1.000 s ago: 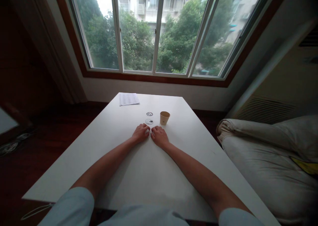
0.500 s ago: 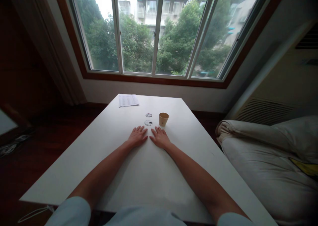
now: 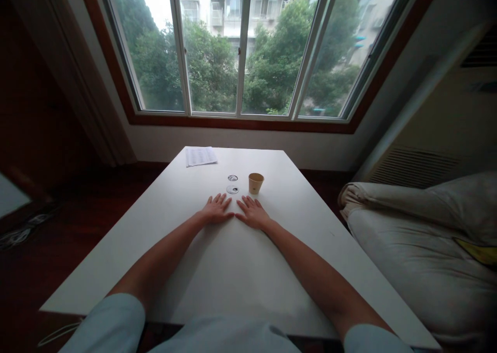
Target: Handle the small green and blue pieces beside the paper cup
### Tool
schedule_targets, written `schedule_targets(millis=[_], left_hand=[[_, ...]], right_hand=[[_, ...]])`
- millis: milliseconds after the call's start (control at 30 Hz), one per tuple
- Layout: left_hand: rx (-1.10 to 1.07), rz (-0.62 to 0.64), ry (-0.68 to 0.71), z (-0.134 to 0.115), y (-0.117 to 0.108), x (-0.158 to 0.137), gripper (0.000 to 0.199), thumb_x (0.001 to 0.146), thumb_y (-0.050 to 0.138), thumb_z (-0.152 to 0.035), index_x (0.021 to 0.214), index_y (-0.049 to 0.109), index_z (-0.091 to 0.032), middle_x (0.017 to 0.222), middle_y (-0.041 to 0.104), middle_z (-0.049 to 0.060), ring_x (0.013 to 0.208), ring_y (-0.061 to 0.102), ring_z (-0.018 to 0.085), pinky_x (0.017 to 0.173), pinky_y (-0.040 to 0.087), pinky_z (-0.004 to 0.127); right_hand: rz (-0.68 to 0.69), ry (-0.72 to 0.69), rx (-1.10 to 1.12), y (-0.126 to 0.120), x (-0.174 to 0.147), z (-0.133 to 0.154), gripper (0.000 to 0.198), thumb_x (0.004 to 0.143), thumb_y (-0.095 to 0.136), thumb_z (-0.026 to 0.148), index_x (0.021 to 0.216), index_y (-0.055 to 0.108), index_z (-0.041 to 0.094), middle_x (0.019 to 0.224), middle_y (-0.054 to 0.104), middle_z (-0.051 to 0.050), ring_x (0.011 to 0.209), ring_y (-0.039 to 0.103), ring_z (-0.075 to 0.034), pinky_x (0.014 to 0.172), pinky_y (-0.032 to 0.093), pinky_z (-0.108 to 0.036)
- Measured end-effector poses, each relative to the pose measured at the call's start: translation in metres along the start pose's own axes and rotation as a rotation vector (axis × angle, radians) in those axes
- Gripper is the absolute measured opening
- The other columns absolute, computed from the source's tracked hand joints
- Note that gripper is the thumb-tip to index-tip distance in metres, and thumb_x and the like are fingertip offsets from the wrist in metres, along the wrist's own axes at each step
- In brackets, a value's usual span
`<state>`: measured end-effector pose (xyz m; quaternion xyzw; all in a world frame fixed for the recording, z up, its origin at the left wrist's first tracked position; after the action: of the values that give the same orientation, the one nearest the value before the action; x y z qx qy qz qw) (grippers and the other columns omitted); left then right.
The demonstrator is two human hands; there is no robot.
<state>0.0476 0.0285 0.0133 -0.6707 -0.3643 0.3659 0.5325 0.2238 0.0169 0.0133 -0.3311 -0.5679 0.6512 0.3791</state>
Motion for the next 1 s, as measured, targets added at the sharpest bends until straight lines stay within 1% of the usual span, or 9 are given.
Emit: schedule_targets(millis=[67,133,300,467,567,667,833,1000], left_hand=[[0.013,-0.012,0.036,-0.002,-0.003,-0.002,0.091,0.085,0.027,-0.082,0.159,0.016,-0.030,0.166,0.005,0.008,0.152,0.002,0.036,0.118,0.002,0.064],[0.024,-0.051,0.069,-0.003,-0.006,-0.005,0.089,0.085,0.027,-0.082,0.158,0.017,-0.031,0.166,0.006,0.008,0.153,0.003,0.035,0.118,0.003,0.064],[0.013,-0.099,0.071,-0.003,-0.008,-0.010,0.083,0.089,0.027,-0.078,0.157,0.022,-0.032,0.166,0.012,0.007,0.152,0.008,0.033,0.119,0.006,0.059],[0.011,-0.082,0.087,-0.007,-0.005,-0.016,0.086,0.087,0.031,-0.079,0.158,0.021,-0.031,0.166,0.010,0.007,0.152,0.007,0.034,0.120,0.005,0.059],[-0.004,-0.078,0.111,-0.010,-0.005,-0.020,0.084,0.088,0.032,-0.078,0.157,0.022,-0.032,0.166,0.011,0.007,0.152,0.007,0.033,0.120,0.004,0.059],[-0.020,-0.097,0.111,-0.010,-0.006,-0.021,0.079,0.090,0.034,-0.074,0.156,0.026,-0.033,0.165,0.014,0.007,0.152,0.010,0.032,0.120,0.006,0.058],[-0.029,-0.138,0.094,-0.010,-0.008,-0.020,0.074,0.090,0.040,-0.070,0.154,0.033,-0.032,0.165,0.020,0.006,0.152,0.014,0.031,0.121,0.009,0.053],[-0.023,-0.147,0.095,-0.009,-0.007,-0.019,0.072,0.091,0.040,-0.069,0.153,0.033,-0.033,0.164,0.021,0.006,0.151,0.016,0.030,0.122,0.010,0.052]], right_hand=[[0.007,0.003,0.005,-0.001,0.000,0.001,0.081,0.094,0.022,0.075,0.159,0.021,0.027,0.165,0.008,-0.006,0.152,0.006,-0.029,0.121,0.003,-0.046],[0.024,0.008,0.010,-0.002,-0.001,0.001,0.079,0.094,0.022,0.073,0.159,0.020,0.027,0.166,0.007,-0.005,0.152,0.005,-0.028,0.121,0.003,-0.046],[0.044,0.007,0.011,-0.006,-0.005,0.002,0.078,0.095,0.021,0.072,0.159,0.019,0.028,0.166,0.005,-0.005,0.152,0.004,-0.028,0.121,0.002,-0.046],[0.056,0.013,-0.005,-0.009,-0.010,0.002,0.090,0.087,0.027,0.083,0.159,0.019,0.029,0.166,0.004,-0.006,0.152,-0.005,-0.032,0.119,-0.005,-0.056],[0.064,-0.016,0.019,-0.010,-0.012,0.003,0.093,0.085,0.030,0.084,0.159,0.019,0.030,0.165,0.006,-0.007,0.152,0.000,-0.032,0.119,-0.004,-0.056],[0.038,-0.028,0.030,-0.011,-0.014,0.005,0.090,0.087,0.030,0.083,0.158,0.020,0.030,0.165,0.008,-0.007,0.152,0.005,-0.031,0.120,-0.001,-0.054],[0.019,-0.026,0.027,-0.012,-0.016,0.006,0.085,0.090,0.030,0.079,0.158,0.023,0.029,0.165,0.011,-0.007,0.152,0.007,-0.030,0.121,0.003,-0.052],[-0.006,-0.034,0.025,-0.012,-0.016,0.006,0.082,0.091,0.032,0.077,0.157,0.026,0.029,0.165,0.013,-0.007,0.151,0.011,-0.030,0.121,0.004,-0.051]])
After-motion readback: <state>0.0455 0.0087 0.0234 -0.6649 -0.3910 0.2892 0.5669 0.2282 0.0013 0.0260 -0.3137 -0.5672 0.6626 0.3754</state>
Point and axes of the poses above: each hand's wrist, its own x-axis towards the middle knuckle, its own y-axis out of the palm, z = x × y, the point moved 6 cm from there along x, towards the middle knuckle
